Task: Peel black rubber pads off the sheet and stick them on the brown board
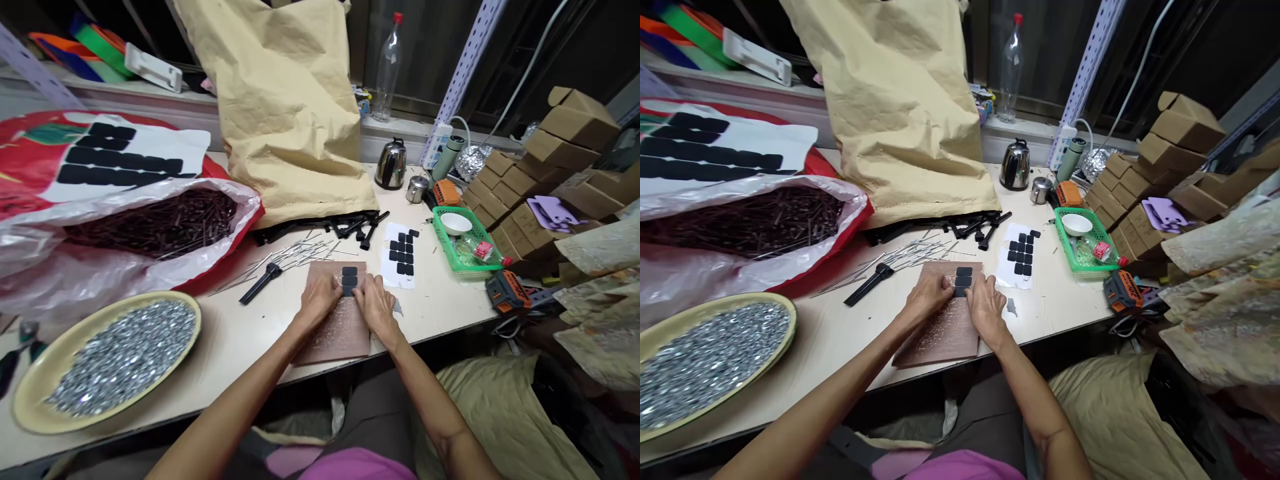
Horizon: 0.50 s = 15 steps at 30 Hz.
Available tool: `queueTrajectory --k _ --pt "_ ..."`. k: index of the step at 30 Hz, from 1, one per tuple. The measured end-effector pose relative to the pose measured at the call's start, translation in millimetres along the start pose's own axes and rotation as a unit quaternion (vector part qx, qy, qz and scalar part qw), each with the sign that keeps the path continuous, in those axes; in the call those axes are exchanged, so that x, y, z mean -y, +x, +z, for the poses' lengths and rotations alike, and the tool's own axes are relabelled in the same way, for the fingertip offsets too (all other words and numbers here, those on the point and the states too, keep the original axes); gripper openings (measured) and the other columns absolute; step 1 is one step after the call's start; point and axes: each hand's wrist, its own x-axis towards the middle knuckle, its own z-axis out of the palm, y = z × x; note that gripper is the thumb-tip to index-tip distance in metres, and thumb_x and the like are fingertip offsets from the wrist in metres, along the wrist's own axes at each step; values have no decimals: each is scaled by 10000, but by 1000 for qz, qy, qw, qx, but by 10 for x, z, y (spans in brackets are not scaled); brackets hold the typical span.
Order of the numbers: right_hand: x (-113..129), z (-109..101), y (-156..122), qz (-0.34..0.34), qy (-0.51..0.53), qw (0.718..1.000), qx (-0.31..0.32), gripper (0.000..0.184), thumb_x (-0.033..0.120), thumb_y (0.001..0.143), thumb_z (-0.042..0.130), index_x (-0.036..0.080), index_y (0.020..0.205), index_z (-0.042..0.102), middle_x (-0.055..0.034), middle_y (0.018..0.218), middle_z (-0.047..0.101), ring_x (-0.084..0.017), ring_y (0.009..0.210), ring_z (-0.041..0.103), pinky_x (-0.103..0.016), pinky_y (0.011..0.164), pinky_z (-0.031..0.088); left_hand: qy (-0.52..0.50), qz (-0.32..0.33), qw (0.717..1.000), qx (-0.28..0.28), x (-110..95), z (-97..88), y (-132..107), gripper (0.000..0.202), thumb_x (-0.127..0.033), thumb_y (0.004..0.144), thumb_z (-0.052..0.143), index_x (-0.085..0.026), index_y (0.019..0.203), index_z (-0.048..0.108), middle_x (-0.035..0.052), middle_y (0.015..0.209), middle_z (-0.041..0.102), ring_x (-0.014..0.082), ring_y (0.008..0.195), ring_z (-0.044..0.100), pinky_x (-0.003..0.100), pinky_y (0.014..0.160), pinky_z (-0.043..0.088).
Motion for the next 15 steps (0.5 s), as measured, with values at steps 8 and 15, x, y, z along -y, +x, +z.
queueTrajectory --k 8,15 --pt "-146 33 51 -43 57 997 14 151 298 957 461 204 1039 547 -43 1005 635 -178 893 603 -280 718 442 82 303 932 -183 252 525 -191 356 -251 932 365 -189 1129 655 109 1227 658 297 1227 522 493 1027 404" --pt "-676 -302 551 -64 -76 994 -45 262 159 973 397 136 1074 638 -109 1087 626 -173 997 583 -259 810 446 119 361 906 -187 -72 457 -144 426 -330 957 348 -144 1248 598 117 1378 543 305 1376 361 520 1118 307"
